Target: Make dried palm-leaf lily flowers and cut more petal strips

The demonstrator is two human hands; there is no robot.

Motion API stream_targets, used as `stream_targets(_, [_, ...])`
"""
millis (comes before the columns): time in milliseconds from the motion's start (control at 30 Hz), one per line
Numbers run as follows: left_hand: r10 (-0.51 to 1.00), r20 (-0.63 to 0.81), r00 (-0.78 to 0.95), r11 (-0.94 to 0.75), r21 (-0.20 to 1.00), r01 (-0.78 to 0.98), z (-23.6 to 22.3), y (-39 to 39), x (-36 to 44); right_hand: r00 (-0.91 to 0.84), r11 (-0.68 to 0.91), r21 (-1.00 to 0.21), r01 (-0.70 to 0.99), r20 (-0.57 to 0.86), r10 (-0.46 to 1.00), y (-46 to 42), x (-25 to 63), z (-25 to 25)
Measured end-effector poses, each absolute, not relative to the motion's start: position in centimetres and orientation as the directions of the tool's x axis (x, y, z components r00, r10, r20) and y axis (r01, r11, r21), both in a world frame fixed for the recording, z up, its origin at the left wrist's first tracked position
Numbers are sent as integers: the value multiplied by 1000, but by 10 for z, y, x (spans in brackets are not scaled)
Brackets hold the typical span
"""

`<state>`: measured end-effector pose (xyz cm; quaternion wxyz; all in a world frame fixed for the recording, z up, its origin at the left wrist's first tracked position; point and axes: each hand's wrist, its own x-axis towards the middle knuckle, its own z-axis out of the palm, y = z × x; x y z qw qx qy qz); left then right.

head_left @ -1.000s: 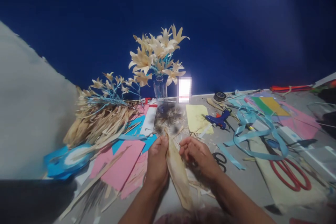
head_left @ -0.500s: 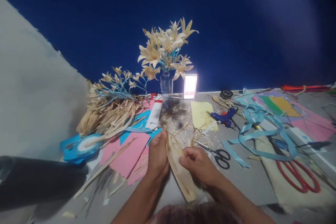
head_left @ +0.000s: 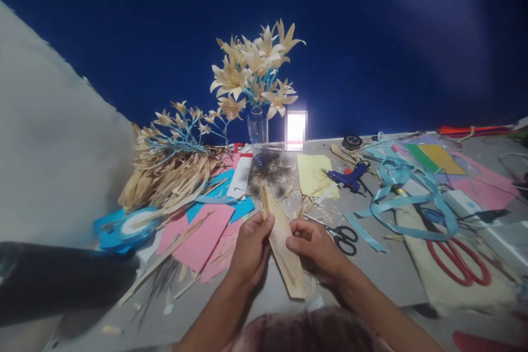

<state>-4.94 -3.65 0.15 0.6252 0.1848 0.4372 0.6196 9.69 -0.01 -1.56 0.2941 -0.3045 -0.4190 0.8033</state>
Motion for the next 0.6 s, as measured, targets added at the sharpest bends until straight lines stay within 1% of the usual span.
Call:
stream_targets(100, [926, -348, -144, 177, 741, -648, 10, -34, -50, -650, -501, -831, -242, -245, 720, -1, 100, -18])
stream_targets(167, [918, -360, -164, 169, 731, -661, 13, -34, -50, -620, -484, -844, -231, -256, 742, 0, 103, -19])
stream_targets(233, [916, -366, -162, 170, 721, -672, 14, -35, -48, -556, -427, -880, -207, -254, 792, 1, 104, -20])
stream_targets(300, [919, -374, -122, 198, 707, -679, 12, -38, -45, -498, -362, -915, -180, -232, 835, 1, 105, -21])
stream_targets(400, [917, -392, -69, 235, 673, -701, 6, -41, -36, -469, -286, -949, -135, -194, 862, 0, 103, -21])
stream_targets(533, [899, -414, -147, 168, 633, -756, 1, -40, -25, -385, -146, -988, -53, -114, 916, -5, 96, -21])
stream_targets(600, [886, -421, -196, 141, 646, -750, 2, -38, -23, -373, -135, -990, -47, -108, 921, -8, 94, -21])
